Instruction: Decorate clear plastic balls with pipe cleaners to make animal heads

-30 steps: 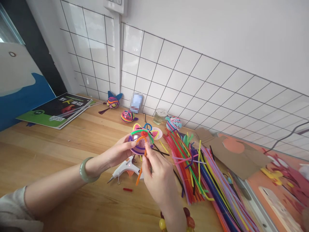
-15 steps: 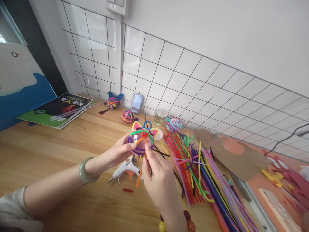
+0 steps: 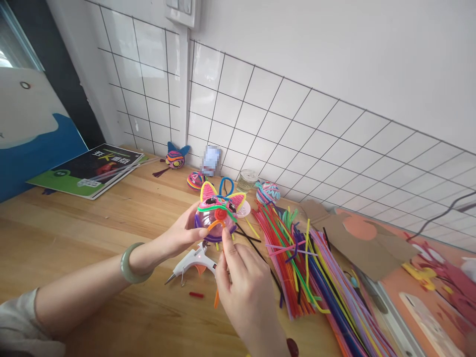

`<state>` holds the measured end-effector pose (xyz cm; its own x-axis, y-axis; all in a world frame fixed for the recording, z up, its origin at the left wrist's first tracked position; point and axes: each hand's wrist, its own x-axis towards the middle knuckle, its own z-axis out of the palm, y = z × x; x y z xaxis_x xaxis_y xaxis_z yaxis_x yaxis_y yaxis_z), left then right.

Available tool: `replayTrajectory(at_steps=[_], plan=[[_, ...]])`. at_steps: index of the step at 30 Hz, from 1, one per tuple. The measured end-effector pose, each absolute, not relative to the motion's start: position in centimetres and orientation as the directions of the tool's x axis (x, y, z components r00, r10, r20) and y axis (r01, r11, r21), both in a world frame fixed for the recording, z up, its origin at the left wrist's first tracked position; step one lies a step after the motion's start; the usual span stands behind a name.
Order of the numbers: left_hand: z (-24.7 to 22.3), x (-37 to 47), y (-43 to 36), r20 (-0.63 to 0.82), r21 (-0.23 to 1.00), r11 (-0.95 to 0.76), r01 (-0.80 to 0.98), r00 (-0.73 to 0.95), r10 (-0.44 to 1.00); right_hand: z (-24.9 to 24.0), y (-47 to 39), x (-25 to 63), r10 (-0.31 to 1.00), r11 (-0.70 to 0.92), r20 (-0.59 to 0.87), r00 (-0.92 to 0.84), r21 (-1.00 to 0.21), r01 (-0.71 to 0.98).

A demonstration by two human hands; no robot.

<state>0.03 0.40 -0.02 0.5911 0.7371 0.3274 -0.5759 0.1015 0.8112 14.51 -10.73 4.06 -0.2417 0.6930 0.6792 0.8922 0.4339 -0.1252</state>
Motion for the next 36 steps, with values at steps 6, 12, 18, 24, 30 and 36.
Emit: replayTrajectory(at_steps=[6,12,18,24,30,36], plan=[[0.2,0.0,0.5,0.355,0.801,0.09,-0.591,0.59,0.725,4.1,-11.0,14.5,0.696,0.423,0.669,-0.262,-0.088,0.902],[0.6,-0.2,0.4,0.392,0.804,0.049,-0.593,0.59,0.706,4.1,-11.1,14.5,0.691,0.419,0.671,-0.27,-0.067,0.906],[0.6,-0.4,0.6,0.446,0.816,-0.078,-0.572,0.539,0.715,4.0,-11.1,14.5,0.689,0.417,0.673,-0.269,-0.064,0.907],[1.1,-0.5,0.5,0.451,0.814,-0.086,-0.575,0.53,0.718,4.0,-10.9,14.4,0.682,0.434,0.68,-0.27,-0.079,0.897],[0.8,-0.5,0.8,0.459,0.817,-0.124,-0.564,0.504,0.732,4.1,-10.8,14.4,0.699,0.446,0.668,-0.253,-0.131,0.886],[1.1,-0.5,0.7,0.451,0.828,-0.143,-0.543,0.492,0.744,3.9,-10.8,14.5,0.701,0.451,0.667,-0.253,-0.14,0.881]])
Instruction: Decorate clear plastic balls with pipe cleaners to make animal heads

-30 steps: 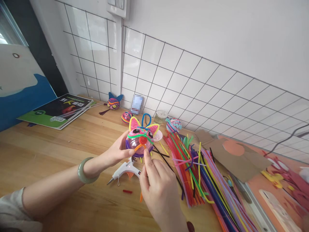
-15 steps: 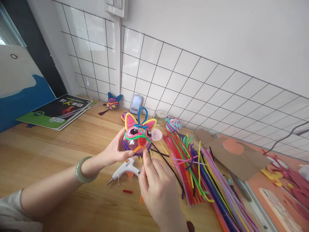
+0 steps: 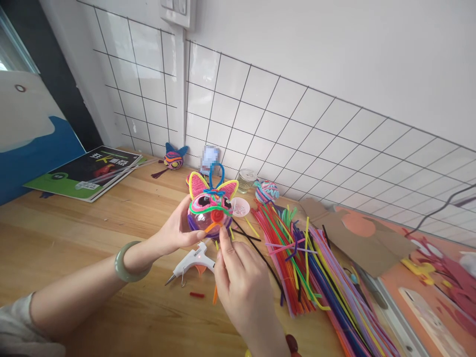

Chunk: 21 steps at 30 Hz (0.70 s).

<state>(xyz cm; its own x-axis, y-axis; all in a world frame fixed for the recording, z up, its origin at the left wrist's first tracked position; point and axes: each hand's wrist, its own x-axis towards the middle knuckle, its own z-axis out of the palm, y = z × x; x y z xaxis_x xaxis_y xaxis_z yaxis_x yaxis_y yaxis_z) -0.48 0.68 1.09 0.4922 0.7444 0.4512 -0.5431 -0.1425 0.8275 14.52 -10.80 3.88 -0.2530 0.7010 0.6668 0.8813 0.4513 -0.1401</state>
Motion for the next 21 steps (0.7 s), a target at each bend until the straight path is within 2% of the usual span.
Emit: replayTrajectory(at_steps=[11,21], plan=[[0.76,-0.43,0.84,0.458,0.824,-0.144,-0.548,0.494,0.739,3.81,-10.71,14.51,0.711,0.457,0.658,-0.245,-0.169,0.873],[0.56,-0.35,0.89,0.449,0.823,-0.114,-0.557,0.512,0.732,3.87,-10.6,14.49,0.714,0.445,0.651,-0.258,-0.138,0.885]])
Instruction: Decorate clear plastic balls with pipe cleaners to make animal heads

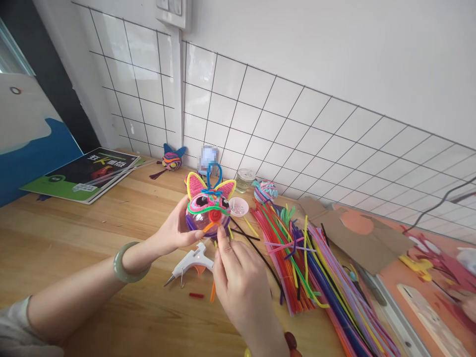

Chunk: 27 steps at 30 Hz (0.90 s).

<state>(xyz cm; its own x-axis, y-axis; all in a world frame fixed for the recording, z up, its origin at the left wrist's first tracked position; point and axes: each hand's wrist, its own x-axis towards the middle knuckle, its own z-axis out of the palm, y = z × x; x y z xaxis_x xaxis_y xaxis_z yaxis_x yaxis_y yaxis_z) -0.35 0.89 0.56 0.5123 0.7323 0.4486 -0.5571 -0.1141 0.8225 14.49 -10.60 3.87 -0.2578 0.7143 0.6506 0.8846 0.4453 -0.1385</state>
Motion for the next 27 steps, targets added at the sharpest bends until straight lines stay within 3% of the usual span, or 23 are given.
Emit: replayTrajectory(at_steps=[18,27], plan=[[0.62,-0.34,1.03,0.469,0.816,-0.144,-0.559,0.495,0.732,3.88,-10.55,14.46,0.71,0.455,0.659,-0.248,-0.16,0.876],[0.83,-0.41,1.06,0.412,0.838,-0.067,-0.542,0.547,0.728,4.07,-10.55,14.43,0.682,0.415,0.701,-0.208,-0.137,0.899]])
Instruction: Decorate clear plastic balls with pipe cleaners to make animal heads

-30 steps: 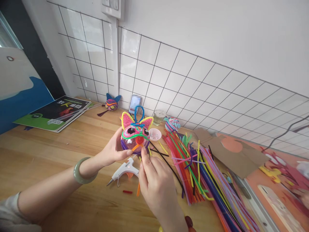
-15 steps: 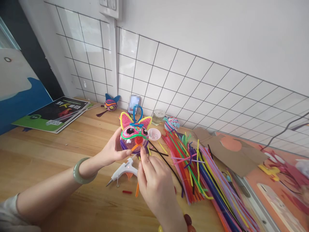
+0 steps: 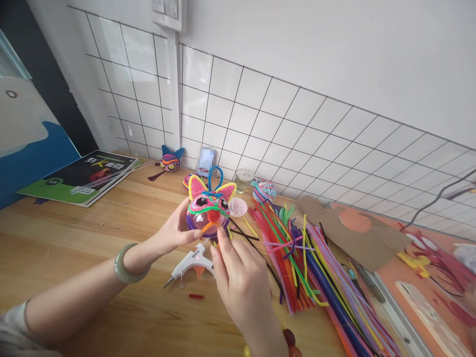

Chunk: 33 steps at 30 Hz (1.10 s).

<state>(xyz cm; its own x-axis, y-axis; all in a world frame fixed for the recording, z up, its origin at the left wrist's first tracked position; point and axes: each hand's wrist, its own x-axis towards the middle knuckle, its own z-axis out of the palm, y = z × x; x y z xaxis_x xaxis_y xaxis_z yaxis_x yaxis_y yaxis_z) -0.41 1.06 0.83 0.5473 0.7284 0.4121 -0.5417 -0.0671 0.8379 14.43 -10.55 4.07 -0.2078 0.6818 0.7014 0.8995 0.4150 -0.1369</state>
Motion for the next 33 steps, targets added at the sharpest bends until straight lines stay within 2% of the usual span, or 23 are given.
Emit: replayTrajectory(at_steps=[4,7,11,16,20,27,33], plan=[[0.6,-0.2,0.9,0.394,0.836,-0.014,-0.548,0.584,0.71,4.1,-10.7,14.5,0.651,0.401,0.753,-0.094,-0.236,0.885],[0.2,-0.2,0.6,0.393,0.851,-0.01,-0.525,0.626,0.674,4.1,-10.8,14.5,0.659,0.363,0.75,0.061,-0.388,0.847],[0.0,-0.4,0.2,0.414,0.891,-0.146,-0.429,0.641,0.646,4.0,-10.5,14.5,0.732,0.281,0.624,0.274,-0.642,0.713],[0.3,-0.5,-0.1,0.415,0.905,-0.218,-0.365,0.649,0.638,4.3,-10.2,14.7,0.835,0.216,0.441,0.328,-0.812,0.542],[0.3,-0.5,-0.1,0.428,0.901,-0.242,-0.36,0.641,0.638,4.4,-10.1,14.8,0.853,0.194,0.398,0.338,-0.843,0.502],[0.0,-0.3,0.1,0.394,0.909,-0.17,-0.38,0.658,0.641,3.8,-9.6,15.1,0.85,0.199,0.399,0.344,-0.848,0.491],[0.1,0.1,0.0,0.325,0.912,-0.02,-0.41,0.691,0.646,3.7,-9.1,15.2,0.863,0.184,0.359,0.355,-0.879,0.44]])
